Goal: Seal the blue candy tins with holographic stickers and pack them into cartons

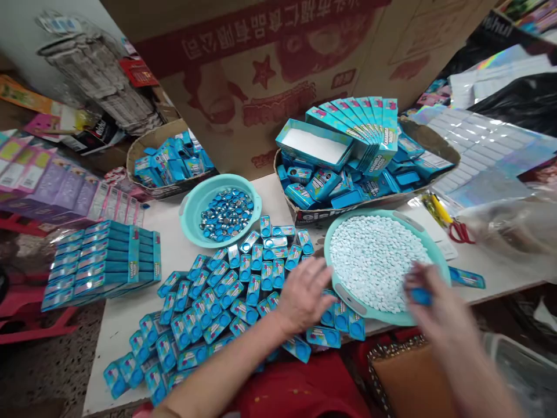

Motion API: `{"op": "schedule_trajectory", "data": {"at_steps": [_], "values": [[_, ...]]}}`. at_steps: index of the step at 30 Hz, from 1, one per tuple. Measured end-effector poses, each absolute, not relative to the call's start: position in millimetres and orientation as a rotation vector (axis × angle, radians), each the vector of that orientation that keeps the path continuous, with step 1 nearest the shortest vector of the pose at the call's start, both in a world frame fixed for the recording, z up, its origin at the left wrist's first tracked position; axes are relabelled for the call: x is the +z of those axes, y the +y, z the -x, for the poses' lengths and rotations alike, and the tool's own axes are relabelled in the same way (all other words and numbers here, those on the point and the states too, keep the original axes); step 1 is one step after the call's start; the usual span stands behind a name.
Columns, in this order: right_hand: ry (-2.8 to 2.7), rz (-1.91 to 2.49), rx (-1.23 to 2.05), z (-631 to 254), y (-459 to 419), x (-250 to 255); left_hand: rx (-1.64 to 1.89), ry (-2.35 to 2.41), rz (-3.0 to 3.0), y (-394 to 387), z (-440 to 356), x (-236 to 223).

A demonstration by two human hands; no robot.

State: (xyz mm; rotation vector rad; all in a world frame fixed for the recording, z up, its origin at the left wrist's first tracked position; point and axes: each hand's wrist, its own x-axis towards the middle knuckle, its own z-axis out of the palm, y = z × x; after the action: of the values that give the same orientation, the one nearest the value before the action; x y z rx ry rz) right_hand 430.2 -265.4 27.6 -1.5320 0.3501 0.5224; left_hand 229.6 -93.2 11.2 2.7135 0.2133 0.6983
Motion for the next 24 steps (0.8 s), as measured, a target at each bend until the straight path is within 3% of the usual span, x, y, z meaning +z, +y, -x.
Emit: {"op": "schedule_trajectory", "data": {"at_steps": [4,9,13,15,18,20,24], "values": [[0.262,1.06,1.137,-319,-188,46,0.711,0.017,-2.686,-111,-221,23],[0.149,0.766,1.399,-276,-155,60,0.803,0.131,-2.662,-71,-169,10],[0.051,0.909,1.331,-260,-149,64,0.937,0.62,-2.72,12,-154,13],[-0.017,1.113,1.243,-255,-156,61,0.776,0.962,-2.727,59,-158,17],[0.01,1.314,1.152,-254,-190,46,0.331,1.116,-2.713,104,-163,15],[0.106,1.411,1.073,-256,-225,31,0.179,1.093,-2.667,108,-164,7],[0.3,1.594,0.926,-256,-304,-4,0.32,0.969,-2.427,73,-173,0]]}}
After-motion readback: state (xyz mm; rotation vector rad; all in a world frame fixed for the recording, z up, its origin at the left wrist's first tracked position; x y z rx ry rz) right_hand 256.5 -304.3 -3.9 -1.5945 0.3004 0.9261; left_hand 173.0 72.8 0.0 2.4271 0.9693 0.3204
